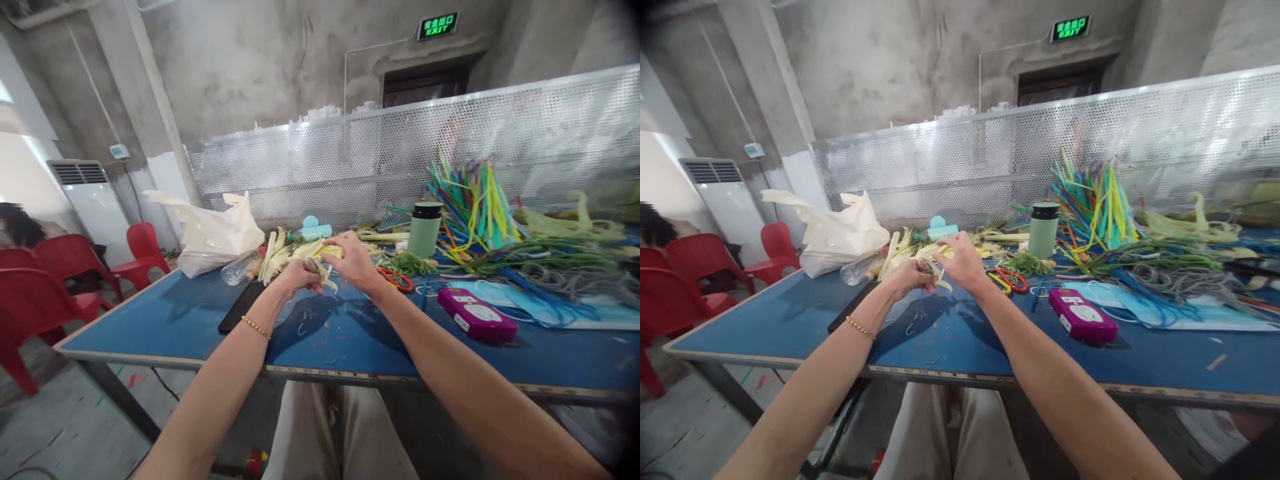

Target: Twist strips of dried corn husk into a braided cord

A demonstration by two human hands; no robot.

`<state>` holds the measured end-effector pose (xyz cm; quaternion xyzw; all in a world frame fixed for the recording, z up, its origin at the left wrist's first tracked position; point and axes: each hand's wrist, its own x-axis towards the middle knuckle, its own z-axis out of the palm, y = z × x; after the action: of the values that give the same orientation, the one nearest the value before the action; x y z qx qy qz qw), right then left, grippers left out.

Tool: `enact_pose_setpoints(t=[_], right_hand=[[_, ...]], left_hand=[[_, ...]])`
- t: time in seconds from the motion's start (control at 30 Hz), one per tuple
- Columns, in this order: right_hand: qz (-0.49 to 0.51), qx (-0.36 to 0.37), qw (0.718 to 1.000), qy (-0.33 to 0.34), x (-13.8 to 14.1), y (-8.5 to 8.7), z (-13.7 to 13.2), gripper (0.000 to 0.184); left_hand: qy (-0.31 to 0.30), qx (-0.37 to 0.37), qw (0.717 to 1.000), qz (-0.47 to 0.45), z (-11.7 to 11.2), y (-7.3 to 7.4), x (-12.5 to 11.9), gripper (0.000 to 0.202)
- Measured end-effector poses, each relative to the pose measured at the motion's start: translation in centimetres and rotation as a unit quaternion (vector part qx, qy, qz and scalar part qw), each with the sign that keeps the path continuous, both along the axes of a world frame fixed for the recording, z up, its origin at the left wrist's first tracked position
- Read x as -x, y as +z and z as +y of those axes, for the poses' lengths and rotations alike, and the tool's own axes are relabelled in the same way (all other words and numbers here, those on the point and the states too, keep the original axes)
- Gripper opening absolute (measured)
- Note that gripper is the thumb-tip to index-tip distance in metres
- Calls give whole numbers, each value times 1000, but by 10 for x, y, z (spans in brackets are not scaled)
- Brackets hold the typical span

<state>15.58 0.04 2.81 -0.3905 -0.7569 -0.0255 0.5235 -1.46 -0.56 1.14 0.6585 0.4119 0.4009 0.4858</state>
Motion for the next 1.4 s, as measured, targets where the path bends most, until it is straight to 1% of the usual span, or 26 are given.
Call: enact_pose_setpoints(t=[0.07,0.1,0.13,0.17,0.23,0.3,0.33,0.4,0.47,0.57,0.63,0.77,0.87,0.93,1.03,1.23,1.3,1.4], right_hand=[[37,-22,997,-68,-5,4,0,24],[48,-7,995,-92,-7,6,1,24],[44,26,994,-97,-9,6,2,29],[32,67,993,-88,-9,5,3,36],[2,144,989,-41,-9,1,5,45],[2,190,982,17,-6,-5,8,42],[11,199,979,46,-4,-7,10,38],[30,209,974,87,-3,-11,12,29],[46,213,969,114,-3,-12,14,25],[54,224,960,158,-6,-12,14,27],[51,220,959,174,-7,-11,12,30],[51,213,962,161,-6,-8,4,34],[54,229,962,138,-3,-6,-1,38],[58,231,962,135,-1,-6,-1,40],[67,227,959,157,0,-7,2,37],[81,262,941,199,-6,-9,6,35],[85,269,937,204,-8,-8,5,35],[94,290,929,210,-8,-9,4,35]], left_hand=[[24,6,999,-37,3,1,1,19],[30,6,998,-50,4,1,1,18],[34,4,998,-57,5,2,2,17],[35,-1,998,-59,5,2,2,16],[32,-14,998,-53,4,2,1,13],[29,-23,998,-47,3,3,0,10],[26,-26,998,-47,2,3,0,9],[20,-22,998,-57,1,3,-1,9],[12,-11,997,-74,0,4,-1,11],[-19,16,996,-88,-1,4,1,13],[-38,29,995,-89,-1,4,2,15],[-40,44,994,-92,0,4,3,17],[-26,44,994,-100,2,2,3,15],[-14,43,994,-103,2,2,3,14],[-14,42,994,-101,2,1,2,15],[-63,73,987,-130,0,3,2,30],[-68,76,985,-136,-1,3,3,35],[-65,67,989,-119,-1,3,4,37]])
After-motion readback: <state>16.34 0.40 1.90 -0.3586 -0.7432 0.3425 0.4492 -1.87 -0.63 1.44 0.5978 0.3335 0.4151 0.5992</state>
